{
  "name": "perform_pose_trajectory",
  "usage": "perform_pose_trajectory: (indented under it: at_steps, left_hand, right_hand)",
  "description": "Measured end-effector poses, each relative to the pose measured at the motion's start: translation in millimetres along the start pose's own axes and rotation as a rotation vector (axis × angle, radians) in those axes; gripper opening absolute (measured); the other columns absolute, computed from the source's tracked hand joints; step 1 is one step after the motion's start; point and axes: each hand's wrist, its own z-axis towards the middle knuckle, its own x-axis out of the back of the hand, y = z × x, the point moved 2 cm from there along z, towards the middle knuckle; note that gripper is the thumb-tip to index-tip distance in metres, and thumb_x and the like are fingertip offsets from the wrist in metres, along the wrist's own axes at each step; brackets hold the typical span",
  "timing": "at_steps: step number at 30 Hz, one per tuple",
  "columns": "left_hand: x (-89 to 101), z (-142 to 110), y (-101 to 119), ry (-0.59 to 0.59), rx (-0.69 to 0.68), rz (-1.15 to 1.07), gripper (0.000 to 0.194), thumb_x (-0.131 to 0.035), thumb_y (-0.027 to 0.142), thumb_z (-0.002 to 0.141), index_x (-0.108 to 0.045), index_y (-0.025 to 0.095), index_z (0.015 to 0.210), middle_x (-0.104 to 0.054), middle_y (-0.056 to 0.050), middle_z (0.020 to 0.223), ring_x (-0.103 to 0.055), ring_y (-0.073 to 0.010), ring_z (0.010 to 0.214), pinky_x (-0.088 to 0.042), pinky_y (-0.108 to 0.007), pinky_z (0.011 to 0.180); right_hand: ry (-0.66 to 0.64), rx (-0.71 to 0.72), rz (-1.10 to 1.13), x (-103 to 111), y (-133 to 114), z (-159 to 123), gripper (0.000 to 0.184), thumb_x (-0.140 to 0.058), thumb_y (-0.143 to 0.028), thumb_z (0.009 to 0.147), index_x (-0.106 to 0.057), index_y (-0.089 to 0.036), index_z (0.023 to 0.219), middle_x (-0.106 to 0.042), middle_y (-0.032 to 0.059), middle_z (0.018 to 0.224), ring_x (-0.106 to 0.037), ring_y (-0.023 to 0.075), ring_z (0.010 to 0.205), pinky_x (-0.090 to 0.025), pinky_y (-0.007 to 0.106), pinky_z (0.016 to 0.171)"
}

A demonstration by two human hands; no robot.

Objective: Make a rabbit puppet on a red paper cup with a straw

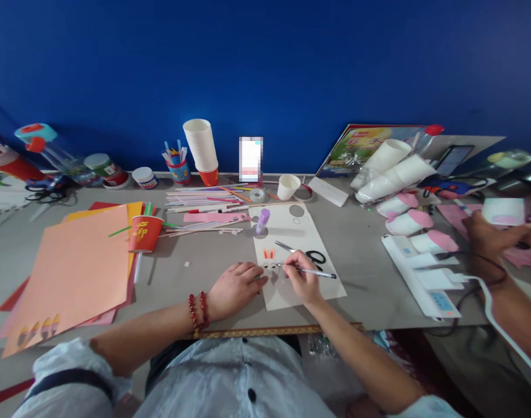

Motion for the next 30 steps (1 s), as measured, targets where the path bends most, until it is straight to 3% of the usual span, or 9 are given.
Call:
perform_pose_trajectory:
  at_steps: [10, 25, 30]
  left_hand:
    - [0.0, 0, -1, 0.014, 0.033, -0.029, 0.025, -0.056, 0.024, 0.094, -0.063, 0.024, 0.118, -0.062, -0.006, 0.122, -0.056, -0.0227, 0.111, -0.047, -0.037, 0.092]
    - [7.6, 1, -4, 0.064, 0.037, -0.14, 0.023, -0.049, 0.022, 0.097, -0.065, 0.02, 0.113, -0.064, -0.009, 0.119, -0.057, -0.0233, 0.109, -0.048, -0.039, 0.091]
    - [12.5, 1, -6, 0.123, 0.093, -0.201, 0.021, -0.046, 0.023, 0.099, -0.065, 0.017, 0.095, -0.067, -0.008, 0.09, -0.059, -0.0211, 0.088, -0.048, -0.035, 0.079]
  right_hand:
    - [0.039, -0.028, 0.037, 1, 4, 0, 0.011, -0.061, -0.03, 0.088, -0.054, -0.022, 0.084, -0.055, -0.0008, 0.067, -0.053, 0.0143, 0.055, -0.04, 0.025, 0.05]
    - [-0.022, -0.018, 0.151, 3, -2, -4, 0.005, -0.056, -0.024, 0.089, -0.055, -0.022, 0.093, -0.065, 0.0022, 0.075, -0.058, 0.0152, 0.063, -0.043, 0.026, 0.054]
    - [-0.037, -0.017, 0.182, 11, -20, -8, 0.003, -0.056, -0.023, 0.088, -0.054, -0.022, 0.09, -0.066, 0.0004, 0.07, -0.057, 0.0137, 0.059, -0.041, 0.024, 0.052]
